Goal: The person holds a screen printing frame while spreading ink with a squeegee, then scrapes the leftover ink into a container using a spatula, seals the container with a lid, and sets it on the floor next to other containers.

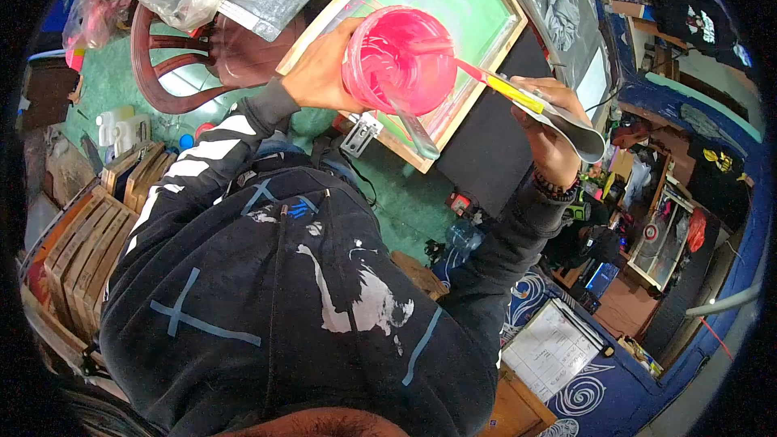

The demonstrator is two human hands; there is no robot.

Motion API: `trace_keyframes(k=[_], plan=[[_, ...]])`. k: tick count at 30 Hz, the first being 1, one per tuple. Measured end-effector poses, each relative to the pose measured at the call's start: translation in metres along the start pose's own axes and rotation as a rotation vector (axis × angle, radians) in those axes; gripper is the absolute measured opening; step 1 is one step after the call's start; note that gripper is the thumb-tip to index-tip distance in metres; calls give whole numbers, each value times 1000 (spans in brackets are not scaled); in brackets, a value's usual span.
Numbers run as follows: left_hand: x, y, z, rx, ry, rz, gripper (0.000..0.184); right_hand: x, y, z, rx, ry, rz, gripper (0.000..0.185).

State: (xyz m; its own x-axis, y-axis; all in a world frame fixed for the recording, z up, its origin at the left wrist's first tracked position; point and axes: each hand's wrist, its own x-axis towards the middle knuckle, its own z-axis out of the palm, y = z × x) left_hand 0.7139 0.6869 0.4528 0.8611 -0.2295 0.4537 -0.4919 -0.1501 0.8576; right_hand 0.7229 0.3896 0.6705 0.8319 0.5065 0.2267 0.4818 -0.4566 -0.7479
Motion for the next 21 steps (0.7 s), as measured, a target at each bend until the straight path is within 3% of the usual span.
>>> trace_keyframes(k=[5,14,19,21], plan=[[0,-2,1,28,50,61,103,1,-1,-2,9,-4,4,28],[-1,-2,1,-17,-28,-57,106,-3,2,-2,2,-4,33,30],[0,-3,0,33,38,76,103,-2,4,-3,-34,-55,5,30],[-2,-1,-2,6,-2,30,104,1,0,-2,-23,-83,26,30]])
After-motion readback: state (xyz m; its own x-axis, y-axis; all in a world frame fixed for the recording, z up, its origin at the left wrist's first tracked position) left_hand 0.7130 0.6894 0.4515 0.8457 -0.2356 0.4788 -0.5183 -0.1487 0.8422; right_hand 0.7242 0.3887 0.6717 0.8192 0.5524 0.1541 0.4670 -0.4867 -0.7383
